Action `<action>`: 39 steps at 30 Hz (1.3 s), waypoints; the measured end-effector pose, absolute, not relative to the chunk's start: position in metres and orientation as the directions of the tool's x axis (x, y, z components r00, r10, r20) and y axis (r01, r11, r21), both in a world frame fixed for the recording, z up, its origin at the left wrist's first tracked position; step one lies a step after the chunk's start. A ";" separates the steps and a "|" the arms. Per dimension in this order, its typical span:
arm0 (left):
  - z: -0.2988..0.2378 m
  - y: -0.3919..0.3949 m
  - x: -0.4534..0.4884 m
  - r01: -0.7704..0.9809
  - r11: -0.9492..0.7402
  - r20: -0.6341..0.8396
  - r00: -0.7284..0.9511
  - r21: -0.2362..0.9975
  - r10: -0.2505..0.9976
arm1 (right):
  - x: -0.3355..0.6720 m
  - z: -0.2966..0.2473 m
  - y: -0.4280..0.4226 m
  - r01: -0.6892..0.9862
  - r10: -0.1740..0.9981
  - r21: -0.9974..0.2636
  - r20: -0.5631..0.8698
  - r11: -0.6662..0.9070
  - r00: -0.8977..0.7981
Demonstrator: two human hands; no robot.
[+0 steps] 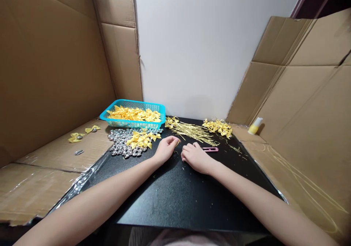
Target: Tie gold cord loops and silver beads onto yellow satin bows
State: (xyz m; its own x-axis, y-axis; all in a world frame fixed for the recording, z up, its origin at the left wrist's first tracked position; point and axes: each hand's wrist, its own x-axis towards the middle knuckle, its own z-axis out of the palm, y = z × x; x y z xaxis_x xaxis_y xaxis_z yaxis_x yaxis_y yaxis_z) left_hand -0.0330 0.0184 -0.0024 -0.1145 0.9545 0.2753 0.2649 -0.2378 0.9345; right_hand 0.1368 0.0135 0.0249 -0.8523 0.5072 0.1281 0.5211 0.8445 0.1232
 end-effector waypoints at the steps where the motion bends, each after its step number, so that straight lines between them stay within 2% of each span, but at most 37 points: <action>1: -0.002 0.019 -0.033 0.265 -0.238 0.275 -0.113 0.934 0.955 | 0.139 0.026 0.015 0.538 0.523 0.066 0.157 0.841 -0.838; 2: -0.002 0.019 -0.034 0.266 -0.237 0.274 -0.111 0.934 0.955 | 0.142 0.028 0.018 0.553 0.546 -0.019 0.192 0.833 -0.815; 4: -0.002 0.018 -0.034 0.268 -0.230 0.267 -0.109 0.936 0.958 | 0.149 0.034 0.024 0.556 0.624 -0.291 0.272 0.779 -0.733; 6: -0.001 0.017 -0.034 0.271 -0.218 0.255 -0.110 0.938 0.961 | 0.158 0.040 0.030 0.489 0.719 -0.564 0.307 0.665 -0.624; 7: 0.000 0.017 -0.034 0.271 -0.212 0.249 -0.110 0.939 0.962 | 0.163 0.042 0.033 0.456 0.755 -0.647 0.302 0.611 -0.582; 13: 0.003 0.015 -0.034 0.270 -0.185 0.221 -0.111 0.945 0.969 | 0.199 0.038 0.049 0.345 0.871 -0.870 0.172 0.353 -0.460; 20: 0.006 0.014 -0.036 0.275 -0.152 0.185 -0.098 0.949 0.978 | 0.254 0.028 0.058 0.187 0.948 -0.960 0.151 0.208 -0.282; 30: 0.003 0.019 -0.044 0.341 -0.141 0.192 -0.122 0.929 0.974 | 0.319 0.015 0.039 0.184 0.995 -0.980 0.065 0.077 -0.070; 35: 0.005 0.019 -0.044 0.351 -0.144 0.200 -0.129 0.925 0.971 | 0.373 0.013 0.039 0.241 0.974 -0.968 0.119 0.070 0.194; 39: 0.005 0.020 -0.044 0.368 -0.145 0.208 -0.138 0.919 0.968 | 0.412 0.013 0.058 0.329 0.875 -0.942 0.218 0.073 0.432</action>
